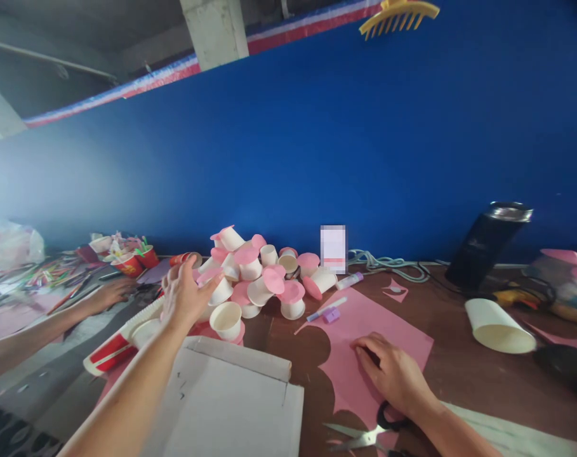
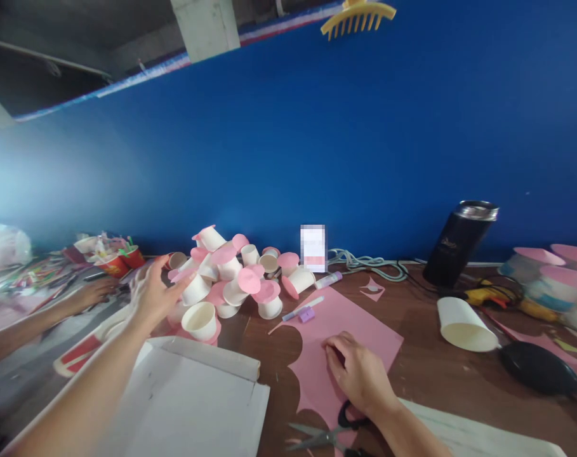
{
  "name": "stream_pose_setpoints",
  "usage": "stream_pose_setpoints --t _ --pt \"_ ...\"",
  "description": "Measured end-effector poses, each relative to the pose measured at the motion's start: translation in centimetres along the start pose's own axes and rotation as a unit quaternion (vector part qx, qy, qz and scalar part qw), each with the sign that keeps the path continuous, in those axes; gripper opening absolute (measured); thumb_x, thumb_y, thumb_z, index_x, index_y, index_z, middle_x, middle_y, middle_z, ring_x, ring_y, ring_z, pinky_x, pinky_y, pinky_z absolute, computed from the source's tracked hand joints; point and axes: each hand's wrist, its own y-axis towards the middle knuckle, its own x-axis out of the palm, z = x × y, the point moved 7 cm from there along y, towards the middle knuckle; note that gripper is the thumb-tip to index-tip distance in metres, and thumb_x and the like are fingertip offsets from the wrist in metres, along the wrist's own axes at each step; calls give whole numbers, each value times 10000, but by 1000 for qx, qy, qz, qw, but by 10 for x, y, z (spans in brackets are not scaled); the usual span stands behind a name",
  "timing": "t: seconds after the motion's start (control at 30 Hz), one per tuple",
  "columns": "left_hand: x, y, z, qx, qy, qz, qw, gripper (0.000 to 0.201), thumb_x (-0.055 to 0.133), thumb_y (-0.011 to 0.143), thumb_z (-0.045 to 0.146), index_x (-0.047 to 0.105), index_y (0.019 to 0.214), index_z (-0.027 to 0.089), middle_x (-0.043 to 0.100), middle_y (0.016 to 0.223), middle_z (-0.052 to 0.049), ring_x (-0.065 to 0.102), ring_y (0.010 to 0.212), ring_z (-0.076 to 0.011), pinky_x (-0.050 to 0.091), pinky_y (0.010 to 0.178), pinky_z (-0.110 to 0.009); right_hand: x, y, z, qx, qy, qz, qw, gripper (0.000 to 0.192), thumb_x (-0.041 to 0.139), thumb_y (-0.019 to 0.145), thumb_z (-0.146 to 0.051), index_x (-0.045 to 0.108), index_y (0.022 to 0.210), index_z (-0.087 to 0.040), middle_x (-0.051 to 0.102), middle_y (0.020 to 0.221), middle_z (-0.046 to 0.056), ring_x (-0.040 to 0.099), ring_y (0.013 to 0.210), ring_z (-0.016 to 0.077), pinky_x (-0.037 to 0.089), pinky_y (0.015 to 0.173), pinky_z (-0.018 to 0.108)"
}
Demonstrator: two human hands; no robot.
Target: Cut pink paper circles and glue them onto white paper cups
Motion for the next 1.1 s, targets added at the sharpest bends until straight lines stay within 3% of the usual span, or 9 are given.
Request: stream_pose_setpoints --t 0.1,0.17,0.27,0.33,0.47,0.63,0.77,0.87,1.1 --pt "-19 11 45 76 19 63 995 537 590 804 472 536 1256 188 588 1237 -137 486 1197 -316 360 1023 -474 -1 -1 -1 1 6 -1 1000 262 404 928 -339 657 950 -270 686 995 27 672 858 183 492 737 289" --pt "-9 22 80 150 24 35 988 355 565 830 375 629 1138 209 630 1172 -90 526 1120 -278 377 1002 -425 -1 -1 -2 2 10 -1 1000 263 407 924 -336 661 942 -270 688 982 26 673 842 180 491 722 282" --pt "30 41 123 229 69 -61 969 231 512 857 280 717 960 247 669 1072 -47 527 1070 -249 358 1001 -384 -2 -2 -3 1 12 1 1000 263 410 918 -325 666 938 -268 691 971 29 674 826 178 490 706 275" --pt "66 52 138 223 142 -153 952 252 489 865 249 737 910 253 675 1037 -62 522 1050 -254 367 957 -382 -3 -2 -3 0 14 3 1000 265 410 914 -313 670 938 -264 692 970 32 674 824 176 490 708 270" --pt "119 63 152 206 218 -261 918 167 644 738 225 741 869 188 675 1056 -134 510 1087 -310 392 874 -379 -4 -2 -5 -1 20 5 1000 260 414 909 -279 672 935 -259 692 950 24 671 810 166 486 722 257" --pt "146 72 152 187 240 -290 907 400 769 602 320 722 970 170 610 1194 -210 461 1171 -388 374 907 -431 -6 -2 -6 2 33 6 999 257 415 907 -240 670 923 -259 688 929 18 664 797 161 474 721 244" --pt "159 78 150 178 248 -330 893 543 827 462 317 715 986 231 658 1136 -188 466 1163 -419 366 905 -466 -7 -2 -7 5 36 6 999 251 417 901 -223 666 908 -247 685 918 26 663 782 163 464 709 242" --pt "163 81 152 180 253 -348 884 467 815 467 341 728 919 262 697 1059 -164 485 1136 -414 359 895 -474 -7 -2 -7 5 35 9 999 247 419 899 -217 664 904 -244 684 914 27 663 780 163 459 708 242" --pt "148 94 164 198 266 -344 879 391 783 518 304 737 904 262 694 1093 -160 489 1131 -402 340 903 -479 -6 -2 -7 3 35 8 999 237 425 899 -212 660 910 -240 682 926 22 663 793 161 456 714 243"
